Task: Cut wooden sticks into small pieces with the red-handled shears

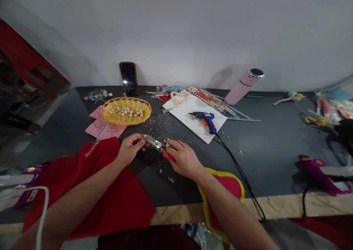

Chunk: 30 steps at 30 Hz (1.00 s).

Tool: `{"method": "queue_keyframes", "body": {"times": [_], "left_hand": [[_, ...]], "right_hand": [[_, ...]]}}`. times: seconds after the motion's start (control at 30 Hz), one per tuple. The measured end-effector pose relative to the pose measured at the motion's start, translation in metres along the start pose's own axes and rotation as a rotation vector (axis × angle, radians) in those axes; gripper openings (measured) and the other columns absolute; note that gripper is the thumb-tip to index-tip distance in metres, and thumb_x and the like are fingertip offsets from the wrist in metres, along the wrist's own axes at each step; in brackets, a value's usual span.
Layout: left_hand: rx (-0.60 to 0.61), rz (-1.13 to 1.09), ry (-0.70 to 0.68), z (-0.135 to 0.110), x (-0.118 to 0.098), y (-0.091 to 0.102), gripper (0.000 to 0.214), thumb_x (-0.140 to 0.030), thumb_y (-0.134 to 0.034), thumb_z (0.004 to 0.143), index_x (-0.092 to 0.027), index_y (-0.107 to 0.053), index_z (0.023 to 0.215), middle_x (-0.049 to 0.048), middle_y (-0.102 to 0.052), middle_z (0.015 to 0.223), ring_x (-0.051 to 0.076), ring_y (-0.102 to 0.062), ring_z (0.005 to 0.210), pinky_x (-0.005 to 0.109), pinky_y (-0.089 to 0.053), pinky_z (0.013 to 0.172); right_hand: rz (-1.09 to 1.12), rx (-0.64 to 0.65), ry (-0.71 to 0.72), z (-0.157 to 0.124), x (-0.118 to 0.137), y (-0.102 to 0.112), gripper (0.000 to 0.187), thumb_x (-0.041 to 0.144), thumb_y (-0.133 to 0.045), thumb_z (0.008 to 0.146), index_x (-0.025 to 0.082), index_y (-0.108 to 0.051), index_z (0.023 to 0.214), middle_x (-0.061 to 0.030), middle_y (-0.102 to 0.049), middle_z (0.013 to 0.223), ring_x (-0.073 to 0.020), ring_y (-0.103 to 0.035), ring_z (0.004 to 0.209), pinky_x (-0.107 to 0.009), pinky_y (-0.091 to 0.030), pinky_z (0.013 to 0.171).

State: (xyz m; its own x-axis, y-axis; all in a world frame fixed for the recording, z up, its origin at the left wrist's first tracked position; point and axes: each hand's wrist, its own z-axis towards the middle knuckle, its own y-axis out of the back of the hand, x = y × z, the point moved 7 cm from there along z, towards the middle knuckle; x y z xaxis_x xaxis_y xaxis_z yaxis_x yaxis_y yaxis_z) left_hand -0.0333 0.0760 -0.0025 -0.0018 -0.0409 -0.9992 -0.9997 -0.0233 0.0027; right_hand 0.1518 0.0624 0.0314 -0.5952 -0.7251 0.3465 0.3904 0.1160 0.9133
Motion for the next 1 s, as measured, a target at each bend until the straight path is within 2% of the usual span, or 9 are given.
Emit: {"method": "queue_keyframes", "body": {"times": [0.33,0.57,0.73,1.0], "left_hand": [[0.024,0.033,-0.022,0.0004,0.0063,0.0006,0.019,-0.032,-0.062,0.078,-0.015,-0.06,0.072,0.0014,-0.066,0.068,0.009,-0.055,0.053,0.02,-0.044,0.052],[0.057,0.017,-0.03,0.0006,0.007,-0.0024,0.021,-0.035,-0.061,0.079,-0.014,-0.062,0.076,0.0032,-0.066,0.07,0.012,-0.058,0.059,0.021,-0.047,0.053],[0.029,-0.011,-0.015,0.0008,0.0034,-0.0016,0.021,-0.035,-0.064,0.076,-0.014,-0.063,0.077,0.0029,-0.067,0.07,0.013,-0.06,0.061,0.022,-0.047,0.054],[-0.001,0.023,-0.018,0.0009,-0.0013,0.0035,0.02,-0.032,-0.059,0.08,-0.014,-0.062,0.072,0.0018,-0.068,0.068,0.009,-0.055,0.052,0.02,-0.043,0.053]], "right_hand": [[0.03,-0.04,0.05,-0.0015,0.0013,0.0009,0.016,0.016,-0.05,0.083,0.018,-0.06,0.096,-0.0108,-0.057,0.117,-0.0221,-0.055,0.105,-0.036,-0.048,0.089],[0.02,-0.054,0.02,-0.0039,0.0009,-0.0029,0.017,0.013,-0.049,0.081,0.018,-0.059,0.094,-0.011,-0.058,0.114,-0.0223,-0.057,0.102,-0.035,-0.05,0.088],[0.016,-0.062,0.016,-0.0039,0.0007,-0.0046,0.021,0.013,-0.05,0.08,0.018,-0.059,0.099,-0.0112,-0.058,0.115,-0.0224,-0.057,0.104,-0.035,-0.048,0.089],[-0.077,0.007,-0.004,0.0005,0.0018,-0.0022,0.018,0.02,-0.05,0.085,0.019,-0.059,0.1,-0.0109,-0.054,0.122,-0.0235,-0.054,0.104,-0.039,-0.047,0.087]]}}
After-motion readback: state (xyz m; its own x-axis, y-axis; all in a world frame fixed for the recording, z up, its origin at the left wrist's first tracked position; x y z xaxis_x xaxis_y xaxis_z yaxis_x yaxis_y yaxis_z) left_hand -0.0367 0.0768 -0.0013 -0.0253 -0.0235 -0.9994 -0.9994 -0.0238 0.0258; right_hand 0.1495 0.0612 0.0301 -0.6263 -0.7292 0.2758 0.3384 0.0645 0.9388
